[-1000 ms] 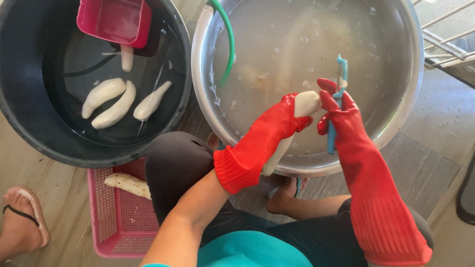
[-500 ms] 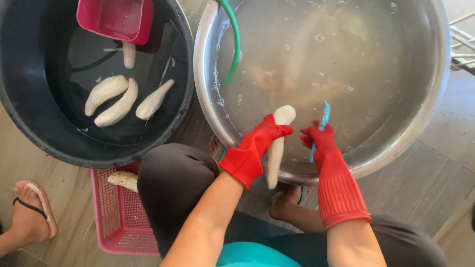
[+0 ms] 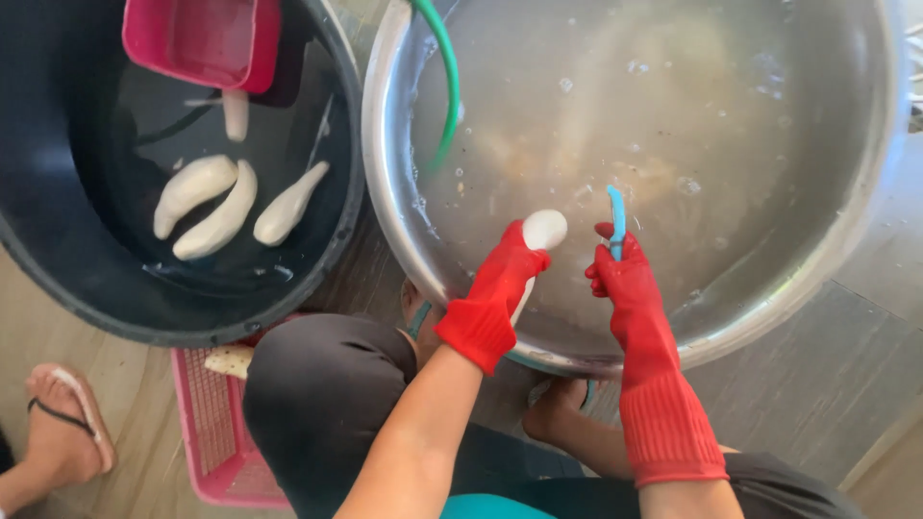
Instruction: A person wearing red rubber gloves peels daikon radishes using a handheld peeler over a basin of water.
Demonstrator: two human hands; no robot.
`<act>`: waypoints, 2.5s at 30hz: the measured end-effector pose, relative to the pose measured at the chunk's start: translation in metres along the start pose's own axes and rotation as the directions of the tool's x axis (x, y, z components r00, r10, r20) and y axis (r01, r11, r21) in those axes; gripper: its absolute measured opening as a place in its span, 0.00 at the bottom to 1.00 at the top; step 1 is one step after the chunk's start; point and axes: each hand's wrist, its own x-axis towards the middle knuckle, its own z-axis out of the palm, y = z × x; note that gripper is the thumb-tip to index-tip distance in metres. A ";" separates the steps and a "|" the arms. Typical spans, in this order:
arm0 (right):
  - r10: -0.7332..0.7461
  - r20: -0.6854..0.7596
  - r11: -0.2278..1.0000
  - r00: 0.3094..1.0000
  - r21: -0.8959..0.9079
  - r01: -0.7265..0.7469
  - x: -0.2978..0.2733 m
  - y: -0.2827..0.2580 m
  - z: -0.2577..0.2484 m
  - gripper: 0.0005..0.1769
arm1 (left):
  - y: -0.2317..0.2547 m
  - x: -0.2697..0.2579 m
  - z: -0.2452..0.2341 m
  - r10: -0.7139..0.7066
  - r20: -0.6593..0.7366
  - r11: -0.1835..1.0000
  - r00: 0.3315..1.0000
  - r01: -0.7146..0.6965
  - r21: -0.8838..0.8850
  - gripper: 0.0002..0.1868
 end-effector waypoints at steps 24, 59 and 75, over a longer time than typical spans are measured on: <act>0.043 -0.090 0.901 0.995 -0.428 -0.078 -0.113 -0.074 0.016 0.16 | -0.041 -0.023 0.011 0.417 0.081 0.902 0.905 -0.402 -0.159 0.38; -0.003 0.045 0.779 0.999 -0.626 0.031 -0.126 -0.087 0.007 0.14 | -0.071 -0.018 -0.041 0.535 0.572 0.747 0.622 -0.032 -0.664 0.37; -0.045 -0.187 0.936 0.981 -0.352 -0.024 -0.118 -0.092 -0.005 0.10 | -0.067 -0.062 -0.040 0.535 0.490 0.649 0.688 0.037 -0.760 0.47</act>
